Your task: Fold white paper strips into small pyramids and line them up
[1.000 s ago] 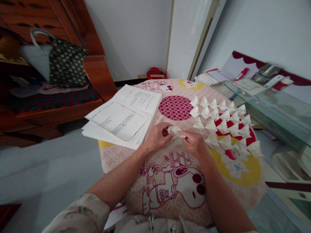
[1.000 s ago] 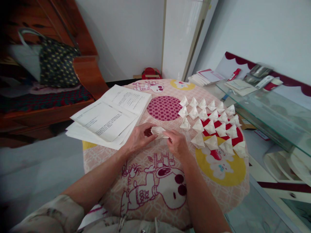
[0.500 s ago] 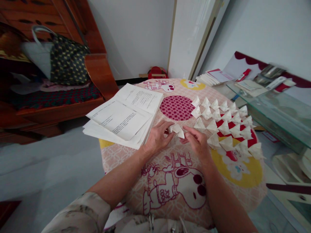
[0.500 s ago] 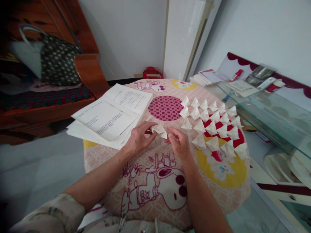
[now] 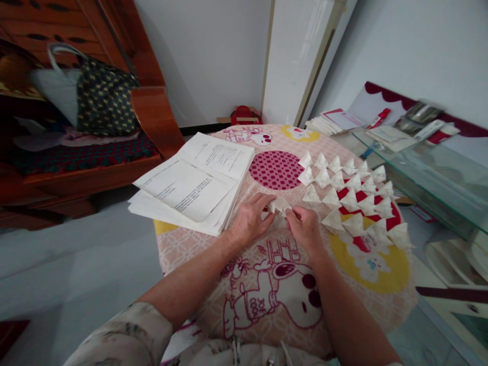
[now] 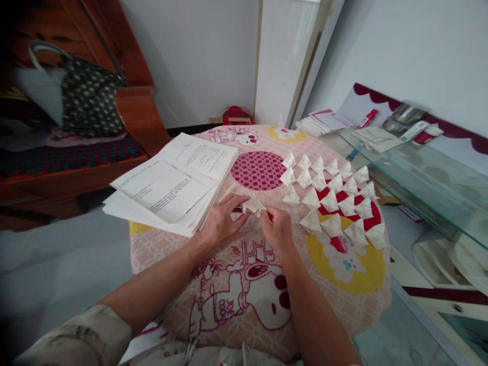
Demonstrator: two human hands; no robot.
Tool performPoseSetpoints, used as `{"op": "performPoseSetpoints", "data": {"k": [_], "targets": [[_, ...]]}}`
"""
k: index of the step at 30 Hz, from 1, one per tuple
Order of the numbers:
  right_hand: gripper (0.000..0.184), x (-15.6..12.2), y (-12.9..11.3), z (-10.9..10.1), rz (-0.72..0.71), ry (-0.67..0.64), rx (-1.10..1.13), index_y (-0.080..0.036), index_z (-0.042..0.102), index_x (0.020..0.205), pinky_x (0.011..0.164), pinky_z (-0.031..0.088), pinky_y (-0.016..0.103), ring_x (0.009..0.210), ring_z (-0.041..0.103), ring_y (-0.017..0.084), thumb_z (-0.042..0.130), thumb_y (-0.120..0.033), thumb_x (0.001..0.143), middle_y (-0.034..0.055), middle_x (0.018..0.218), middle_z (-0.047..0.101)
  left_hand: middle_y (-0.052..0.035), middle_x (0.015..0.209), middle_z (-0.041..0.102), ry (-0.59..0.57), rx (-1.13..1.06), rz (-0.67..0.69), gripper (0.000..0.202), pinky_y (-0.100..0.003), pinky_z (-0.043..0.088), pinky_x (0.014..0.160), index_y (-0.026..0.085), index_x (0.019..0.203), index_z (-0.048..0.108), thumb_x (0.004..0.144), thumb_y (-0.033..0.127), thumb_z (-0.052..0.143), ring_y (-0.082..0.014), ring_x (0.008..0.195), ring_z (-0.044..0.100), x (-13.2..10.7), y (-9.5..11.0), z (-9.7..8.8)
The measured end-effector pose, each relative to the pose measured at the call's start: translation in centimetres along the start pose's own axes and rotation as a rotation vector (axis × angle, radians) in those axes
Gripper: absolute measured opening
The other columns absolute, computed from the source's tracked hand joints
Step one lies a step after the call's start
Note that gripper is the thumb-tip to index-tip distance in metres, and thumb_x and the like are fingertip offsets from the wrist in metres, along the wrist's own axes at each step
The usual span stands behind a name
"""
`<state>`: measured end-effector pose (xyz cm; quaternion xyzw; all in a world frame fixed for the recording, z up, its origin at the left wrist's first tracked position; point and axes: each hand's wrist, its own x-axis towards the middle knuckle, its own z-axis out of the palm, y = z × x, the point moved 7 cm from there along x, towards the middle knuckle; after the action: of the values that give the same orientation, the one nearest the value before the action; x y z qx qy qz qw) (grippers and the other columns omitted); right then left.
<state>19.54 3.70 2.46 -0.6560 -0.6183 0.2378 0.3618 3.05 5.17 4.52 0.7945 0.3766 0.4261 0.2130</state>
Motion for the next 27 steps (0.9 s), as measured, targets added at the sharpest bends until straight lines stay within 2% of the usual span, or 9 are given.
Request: {"op": "performPoseSetpoints", "data": {"k": [3, 6, 10, 13, 15, 19, 23, 27], "targets": [[0.032, 0.0, -0.1, -0.8, -0.042, 0.109, -0.218, -0.023, 0.043, 0.050, 0.051, 0.028, 0.028, 0.049, 0.039, 0.013, 0.052, -0.025, 0.081, -0.0011, 0.046, 0.046, -0.0097, 0.112, 0.067, -0.067, -0.059, -0.054, 0.042, -0.030, 0.061, 0.082, 0.015, 0.128, 0.060, 0.088, 0.028, 0.067, -0.0168, 0.094, 0.067, 0.1, 0.0, 0.3], [0.030, 0.1, 0.1, -0.9, -0.046, 0.108, -0.332, -0.023, 0.047, 0.050, 0.052, 0.024, 0.030, 0.050, 0.036, 0.014, 0.052, -0.021, 0.079, -0.0004, 0.047, 0.046, -0.0117, 0.110, 0.070, -0.131, -0.099, -0.121, 0.050, -0.030, 0.061, 0.078, 0.013, 0.128, 0.062, 0.087, 0.040, 0.069, -0.0194, 0.095, 0.068, 0.1, -0.2, 0.6], [0.028, 0.4, 0.4, -1.2, -0.008, 0.090, -0.435, -0.021, 0.057, 0.052, 0.052, 0.024, 0.031, 0.050, 0.039, 0.015, 0.053, -0.021, 0.080, 0.0026, 0.050, 0.054, -0.0089, 0.091, 0.074, -0.175, -0.043, -0.247, 0.055, -0.028, 0.057, 0.070, 0.011, 0.126, 0.066, 0.089, 0.050, 0.065, -0.0168, 0.076, 0.069, -0.1, -0.9, 0.9], [0.027, 0.4, 0.2, -1.1, 0.053, 0.079, -0.530, -0.019, 0.067, 0.059, 0.053, 0.026, 0.031, 0.052, 0.046, 0.016, 0.053, -0.021, 0.082, 0.0063, 0.057, 0.063, -0.0046, 0.074, 0.072, -0.188, 0.024, -0.275, 0.048, -0.026, 0.053, 0.066, 0.010, 0.124, 0.068, 0.092, 0.044, 0.061, -0.0141, 0.063, 0.065, -0.1, -1.1, 1.3], [0.026, 0.3, -0.3, -0.9, 0.083, 0.072, -0.596, -0.017, 0.072, 0.065, 0.054, 0.027, 0.031, 0.055, 0.052, 0.018, 0.054, -0.021, 0.084, 0.0097, 0.062, 0.068, -0.0044, 0.073, 0.072, -0.175, 0.071, -0.259, 0.040, -0.026, 0.051, 0.067, 0.011, 0.123, 0.069, 0.093, 0.035, 0.058, -0.0138, 0.062, 0.064, -0.1, -1.2, 1.4], [0.027, -0.1, -1.5, 0.0, 0.059, 0.053, -0.663, -0.014, 0.076, 0.074, 0.057, 0.034, 0.031, 0.063, 0.062, 0.021, 0.053, -0.021, 0.086, 0.0146, 0.073, 0.074, -0.0095, 0.088, 0.076, -0.165, 0.196, -0.191, 0.034, -0.028, 0.051, 0.074, 0.012, 0.119, 0.070, 0.090, 0.020, 0.053, -0.0173, 0.074, 0.068, 0.1, -1.6, 1.7], [0.026, -0.4, -1.7, 0.8, 0.059, -0.005, -0.676, -0.013, 0.076, 0.084, 0.064, 0.041, 0.032, 0.073, 0.069, 0.026, 0.053, -0.023, 0.091, 0.0180, 0.082, 0.075, -0.0117, 0.099, 0.076, -0.161, 0.284, -0.144, 0.031, -0.029, 0.052, 0.079, 0.014, 0.112, 0.072, 0.090, 0.018, 0.051, -0.0204, 0.085, 0.070, -0.1, -2.3, 1.7], [0.025, -0.4, -1.1, 0.9, 0.047, -0.027, -0.684, -0.013, 0.074, 0.087, 0.069, 0.045, 0.033, 0.079, 0.070, 0.027, 0.053, -0.026, 0.094, 0.0188, 0.085, 0.074, -0.0113, 0.099, 0.076, -0.186, 0.316, -0.086, 0.033, -0.030, 0.053, 0.080, 0.015, 0.112, 0.071, 0.088, 0.013, 0.049, -0.0204, 0.086, 0.070, -0.2, -2.5, 2.0]]}}
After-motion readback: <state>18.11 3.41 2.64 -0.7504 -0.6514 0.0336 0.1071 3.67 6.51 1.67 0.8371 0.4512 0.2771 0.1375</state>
